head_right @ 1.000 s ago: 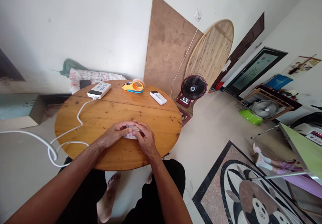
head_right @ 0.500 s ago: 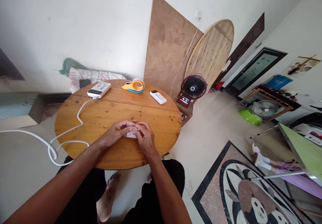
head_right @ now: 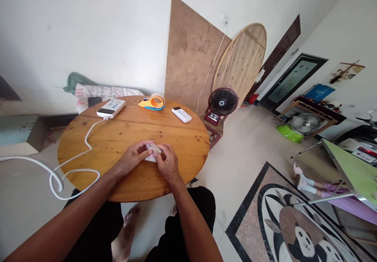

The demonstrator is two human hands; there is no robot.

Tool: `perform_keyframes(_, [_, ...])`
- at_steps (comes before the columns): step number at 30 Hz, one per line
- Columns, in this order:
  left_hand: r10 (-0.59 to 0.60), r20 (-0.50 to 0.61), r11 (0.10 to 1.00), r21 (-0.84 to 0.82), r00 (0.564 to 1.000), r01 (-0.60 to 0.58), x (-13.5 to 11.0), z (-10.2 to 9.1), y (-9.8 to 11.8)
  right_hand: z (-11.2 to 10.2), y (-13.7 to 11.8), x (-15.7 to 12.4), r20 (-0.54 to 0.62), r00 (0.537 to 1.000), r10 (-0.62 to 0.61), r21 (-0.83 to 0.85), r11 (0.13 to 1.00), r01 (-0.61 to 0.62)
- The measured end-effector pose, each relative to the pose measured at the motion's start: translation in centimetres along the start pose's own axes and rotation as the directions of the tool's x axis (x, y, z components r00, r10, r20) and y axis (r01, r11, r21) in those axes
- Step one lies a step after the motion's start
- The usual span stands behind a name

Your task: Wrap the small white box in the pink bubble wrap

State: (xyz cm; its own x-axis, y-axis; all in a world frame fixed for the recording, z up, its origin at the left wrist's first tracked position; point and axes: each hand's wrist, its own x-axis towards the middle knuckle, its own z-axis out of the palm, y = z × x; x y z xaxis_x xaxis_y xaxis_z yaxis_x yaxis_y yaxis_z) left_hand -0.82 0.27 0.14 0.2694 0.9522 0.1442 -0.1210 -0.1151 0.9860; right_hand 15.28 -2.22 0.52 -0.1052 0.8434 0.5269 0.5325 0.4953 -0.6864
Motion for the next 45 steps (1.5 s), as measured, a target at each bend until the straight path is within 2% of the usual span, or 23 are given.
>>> perform_keyframes(6, [0.050, 0.042, 0.996, 0.075, 0.998, -0.053, -0.1, -0.3, 0.2, -0.1, 0.0, -0.2, 0.004, 0.999, -0.036, -0.018, 0.999, 0.036])
perform_keyframes(9, [0.073, 0.047, 0.991, 0.112, 0.996, -0.078, 0.0, -0.3, 0.4, -0.2, -0.1, -0.4, 0.021, 1.000, -0.016, -0.018, 1.000, 0.017])
perform_keyframes(22, [0.081, 0.049, 0.963, 0.254, 0.996, -0.090, 0.1, -0.7, 0.3, -0.2, -0.1, -0.7, 0.034, 0.999, -0.023, -0.088, 0.996, 0.026])
perform_keyframes(30, [0.115, 0.043, 0.979, 0.166, 0.992, -0.121, 0.1, -0.3, 0.2, -0.1, 0.0, -0.5, -0.022, 1.000, 0.023, -0.052, 0.998, -0.024])
perform_keyframes(35, [0.164, 0.029, 0.971, 0.169, 0.986, -0.167, 0.2, -0.3, 0.1, -0.5, -0.3, 0.3, -0.048, 0.998, -0.043, -0.079, 0.996, 0.039])
perform_keyframes(38, [0.174, 0.025, 0.975, 0.139, 0.984, -0.176, 0.2, -0.2, -0.1, -1.1, -0.8, 1.2, -0.055, 0.998, -0.043, -0.117, 0.993, 0.036])
perform_keyframes(45, [0.172, 0.064, 0.982, 0.071, 0.983, -0.177, 0.2, -0.2, -0.2, -2.0, -1.7, 3.6, 0.033, 0.999, 0.028, -0.150, 0.988, -0.022])
